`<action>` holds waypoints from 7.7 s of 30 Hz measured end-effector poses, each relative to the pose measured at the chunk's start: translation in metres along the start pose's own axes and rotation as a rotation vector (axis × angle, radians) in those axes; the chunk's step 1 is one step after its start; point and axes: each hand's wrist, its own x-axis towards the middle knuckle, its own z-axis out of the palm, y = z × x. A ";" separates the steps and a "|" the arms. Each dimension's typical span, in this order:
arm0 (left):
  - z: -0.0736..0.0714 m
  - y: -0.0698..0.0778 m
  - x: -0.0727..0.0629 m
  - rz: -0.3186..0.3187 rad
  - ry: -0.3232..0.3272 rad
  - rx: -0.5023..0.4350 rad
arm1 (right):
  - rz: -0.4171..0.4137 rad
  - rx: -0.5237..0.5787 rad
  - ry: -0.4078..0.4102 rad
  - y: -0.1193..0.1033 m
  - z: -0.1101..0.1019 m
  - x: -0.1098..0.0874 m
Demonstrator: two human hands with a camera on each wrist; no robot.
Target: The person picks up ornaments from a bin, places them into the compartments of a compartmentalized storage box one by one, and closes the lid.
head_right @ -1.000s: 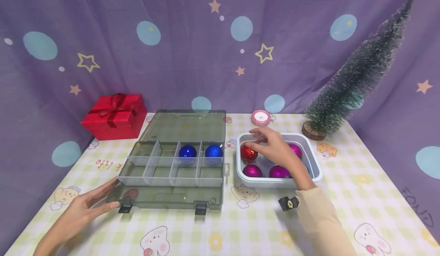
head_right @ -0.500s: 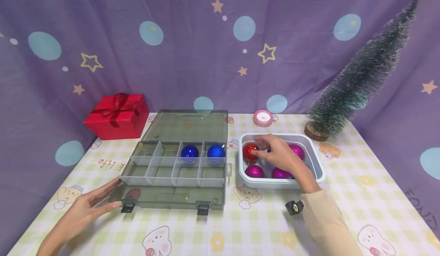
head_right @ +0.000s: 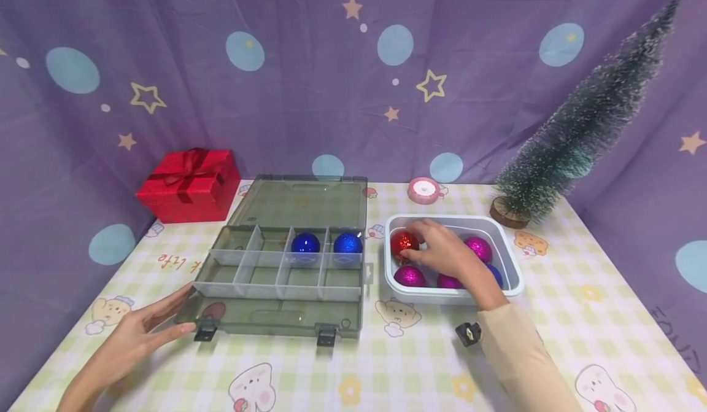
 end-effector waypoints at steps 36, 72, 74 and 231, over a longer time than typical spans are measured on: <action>0.001 -0.001 0.000 0.001 0.007 0.014 | -0.011 0.164 -0.009 0.000 -0.012 -0.003; 0.001 0.000 0.000 -0.006 -0.009 -0.002 | -0.040 0.407 0.089 -0.047 -0.006 0.031; 0.001 0.000 0.000 -0.003 -0.008 0.001 | -0.050 0.417 0.078 -0.051 -0.003 0.035; 0.001 0.001 0.001 -0.034 -0.017 -0.013 | 0.065 0.000 0.085 0.019 -0.034 -0.041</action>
